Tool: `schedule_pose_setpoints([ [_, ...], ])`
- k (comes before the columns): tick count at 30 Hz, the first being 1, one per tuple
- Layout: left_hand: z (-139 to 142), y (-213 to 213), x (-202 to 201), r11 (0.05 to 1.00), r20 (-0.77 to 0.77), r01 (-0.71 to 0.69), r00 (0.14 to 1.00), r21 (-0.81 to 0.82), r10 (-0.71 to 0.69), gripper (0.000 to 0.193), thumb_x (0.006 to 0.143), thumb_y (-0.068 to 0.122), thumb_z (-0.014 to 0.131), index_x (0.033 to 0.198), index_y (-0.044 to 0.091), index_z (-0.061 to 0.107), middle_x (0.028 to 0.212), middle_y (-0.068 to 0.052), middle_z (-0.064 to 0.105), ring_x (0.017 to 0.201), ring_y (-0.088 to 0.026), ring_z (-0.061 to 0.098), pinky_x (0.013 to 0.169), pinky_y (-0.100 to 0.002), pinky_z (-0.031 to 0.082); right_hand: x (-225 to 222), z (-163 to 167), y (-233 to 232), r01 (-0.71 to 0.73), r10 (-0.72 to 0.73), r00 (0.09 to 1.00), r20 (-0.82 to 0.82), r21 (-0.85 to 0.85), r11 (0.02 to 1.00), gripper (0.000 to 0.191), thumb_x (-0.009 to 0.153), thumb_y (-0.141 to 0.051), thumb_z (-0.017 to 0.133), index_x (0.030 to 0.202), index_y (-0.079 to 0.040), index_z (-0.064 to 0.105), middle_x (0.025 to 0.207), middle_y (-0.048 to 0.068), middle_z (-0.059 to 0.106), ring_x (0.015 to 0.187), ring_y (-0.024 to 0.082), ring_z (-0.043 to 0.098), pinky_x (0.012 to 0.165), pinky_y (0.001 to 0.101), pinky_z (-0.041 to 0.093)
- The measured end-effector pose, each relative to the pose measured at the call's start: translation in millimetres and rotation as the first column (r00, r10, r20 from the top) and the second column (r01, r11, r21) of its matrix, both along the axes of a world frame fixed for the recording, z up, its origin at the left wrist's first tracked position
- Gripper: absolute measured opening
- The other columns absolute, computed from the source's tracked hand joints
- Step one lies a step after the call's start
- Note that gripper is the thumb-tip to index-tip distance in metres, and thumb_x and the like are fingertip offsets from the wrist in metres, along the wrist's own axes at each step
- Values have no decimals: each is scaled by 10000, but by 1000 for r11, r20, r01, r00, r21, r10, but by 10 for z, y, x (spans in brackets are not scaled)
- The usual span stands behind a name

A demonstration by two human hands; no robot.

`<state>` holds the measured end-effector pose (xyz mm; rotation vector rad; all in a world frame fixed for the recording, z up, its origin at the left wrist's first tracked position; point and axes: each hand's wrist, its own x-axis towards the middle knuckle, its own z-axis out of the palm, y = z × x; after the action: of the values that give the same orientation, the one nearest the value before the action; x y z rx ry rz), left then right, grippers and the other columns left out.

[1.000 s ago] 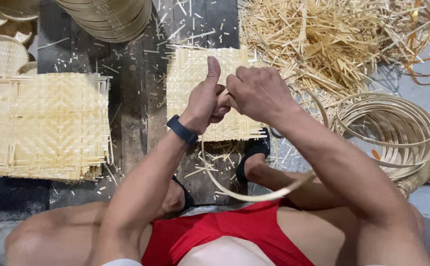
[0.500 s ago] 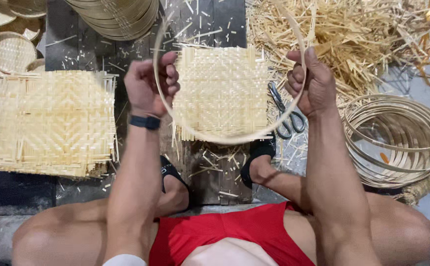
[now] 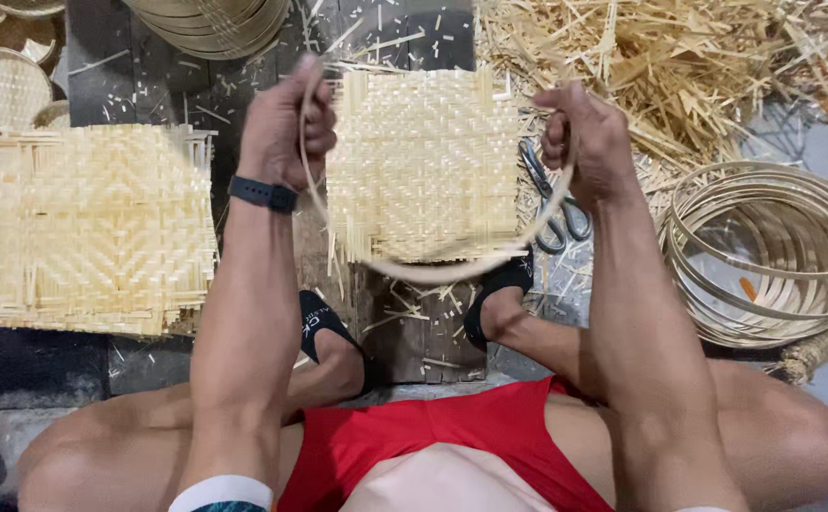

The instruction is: The person places a woven bamboo mat on a wooden block, fits a bamboo ring over it, and trims the excess mat with shears. The person repeats this process multiple times, stacking the finished trays.

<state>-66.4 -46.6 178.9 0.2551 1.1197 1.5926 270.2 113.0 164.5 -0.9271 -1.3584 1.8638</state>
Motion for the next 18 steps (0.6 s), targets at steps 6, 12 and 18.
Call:
schedule_pose_setpoints([
  [6,-828,-152,170,984,67,-174,982,-37,177,337,998,294,594,1274,105,637,823,-42,661,647,-106,588,539,-224,501,-120,-648,-34,285,-306,946,-105,-182,941,330,997,-171,685,1268,-71,526,795,37,633,651,134,626,540,264,523],
  [12,-1702,-25,121,900,-244,-382,912,-210,330,344,973,131,734,1275,-27,686,988,-88,750,757,-127,654,645,-278,587,-219,-1479,32,235,-340,843,417,283,930,258,912,-96,760,1160,-26,741,901,90,785,763,165,730,671,278,577],
  [18,-1934,74,-45,813,-759,-248,568,-526,-318,487,787,75,780,1270,106,722,835,-107,759,717,-153,678,689,-309,542,-351,-1767,80,13,-393,677,622,524,852,220,788,-96,832,990,-15,804,857,160,777,755,214,750,740,319,582],
])
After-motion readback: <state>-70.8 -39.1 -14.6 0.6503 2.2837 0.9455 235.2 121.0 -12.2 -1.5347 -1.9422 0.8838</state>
